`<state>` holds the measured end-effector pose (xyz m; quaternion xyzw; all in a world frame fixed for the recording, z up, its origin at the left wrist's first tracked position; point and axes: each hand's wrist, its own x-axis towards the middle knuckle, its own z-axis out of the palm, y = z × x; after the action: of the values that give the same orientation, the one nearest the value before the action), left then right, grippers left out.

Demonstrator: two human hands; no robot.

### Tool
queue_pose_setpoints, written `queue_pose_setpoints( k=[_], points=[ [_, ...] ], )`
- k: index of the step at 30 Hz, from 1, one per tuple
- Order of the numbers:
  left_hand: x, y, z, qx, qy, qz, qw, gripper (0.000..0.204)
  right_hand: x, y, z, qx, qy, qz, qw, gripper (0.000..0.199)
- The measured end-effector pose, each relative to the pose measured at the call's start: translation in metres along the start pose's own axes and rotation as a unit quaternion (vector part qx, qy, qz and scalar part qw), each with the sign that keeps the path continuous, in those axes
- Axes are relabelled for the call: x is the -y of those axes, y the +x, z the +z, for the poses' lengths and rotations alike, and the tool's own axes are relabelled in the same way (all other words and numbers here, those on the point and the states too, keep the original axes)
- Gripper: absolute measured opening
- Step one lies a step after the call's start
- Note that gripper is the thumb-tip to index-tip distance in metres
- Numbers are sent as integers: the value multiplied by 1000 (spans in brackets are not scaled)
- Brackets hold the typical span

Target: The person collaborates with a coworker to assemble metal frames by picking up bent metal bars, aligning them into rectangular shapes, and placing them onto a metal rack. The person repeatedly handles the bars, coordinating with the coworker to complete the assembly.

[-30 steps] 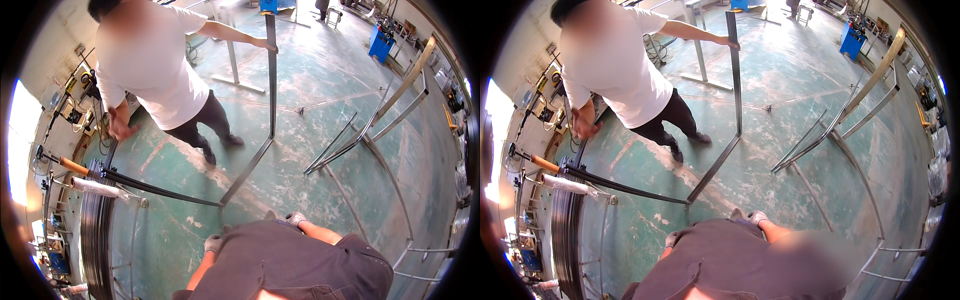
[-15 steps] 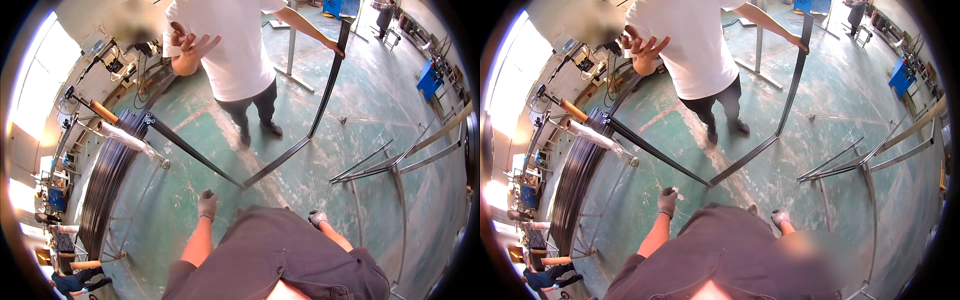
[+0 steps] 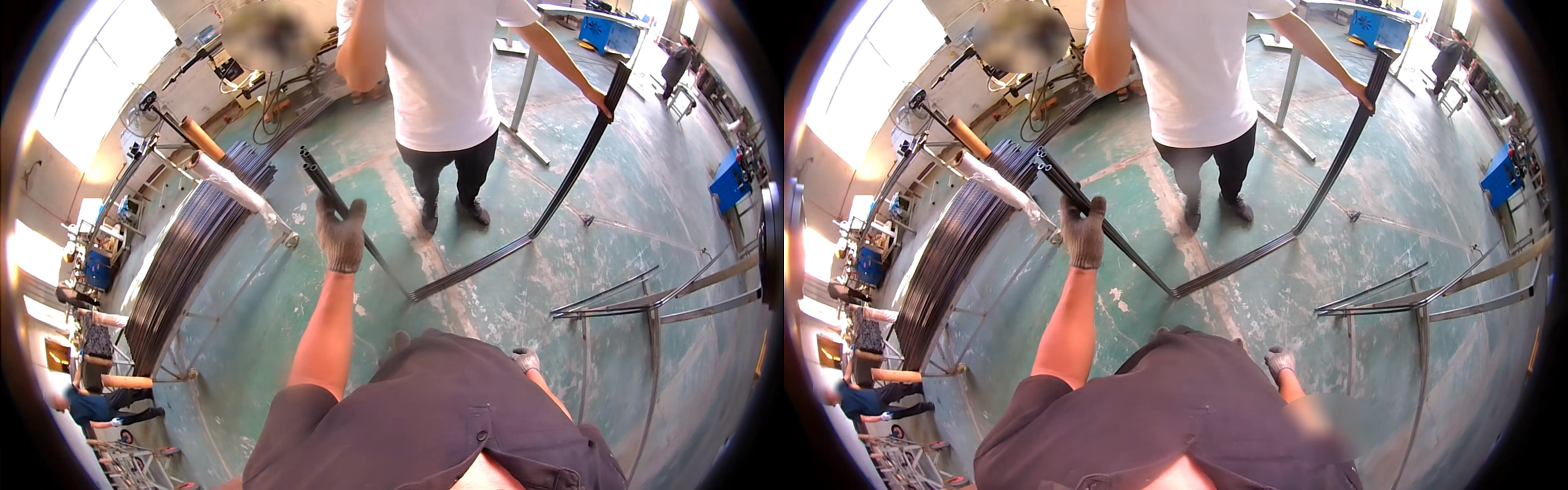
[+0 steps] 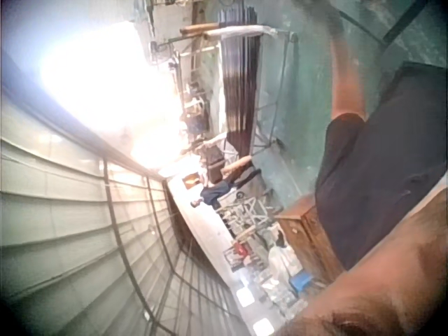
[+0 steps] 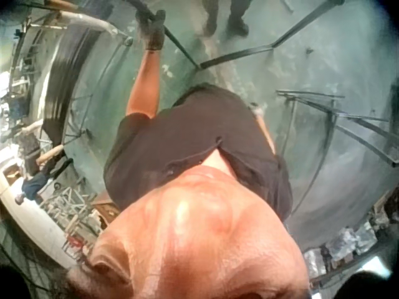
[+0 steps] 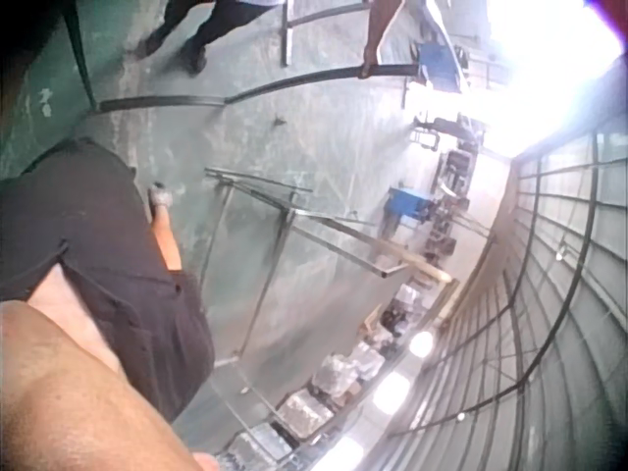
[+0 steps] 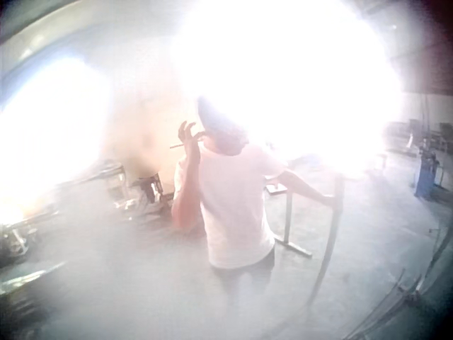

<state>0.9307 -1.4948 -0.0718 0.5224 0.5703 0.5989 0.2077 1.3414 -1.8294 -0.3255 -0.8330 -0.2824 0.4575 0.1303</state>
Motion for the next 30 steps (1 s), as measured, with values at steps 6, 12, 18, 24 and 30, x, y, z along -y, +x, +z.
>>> queue_pose_setpoints(
  k=[6, 12, 18, 24, 30],
  points=[
    [-22, 21, 26, -152, -3, 85, 985, 34, 6, -14, -1, -3, -2, 51, 999, 44],
    [1, 18, 52, -118, -139, 7, 983, 26, -20, -16, 13, 23, -65, 98, 993, 44],
    [-9, 13, 30, -132, -141, -23, 981, 35, -58, 25, 25, 25, -50, 96, 994, 43],
    [-33, 2, 40, -103, -119, -55, 986, 37, -46, 30, 15, -4, -27, 82, 996, 43],
    [-29, 5, 33, -106, -121, -55, 985, 37, -35, 18, 8, -10, -41, 71, 997, 41]
  ],
)
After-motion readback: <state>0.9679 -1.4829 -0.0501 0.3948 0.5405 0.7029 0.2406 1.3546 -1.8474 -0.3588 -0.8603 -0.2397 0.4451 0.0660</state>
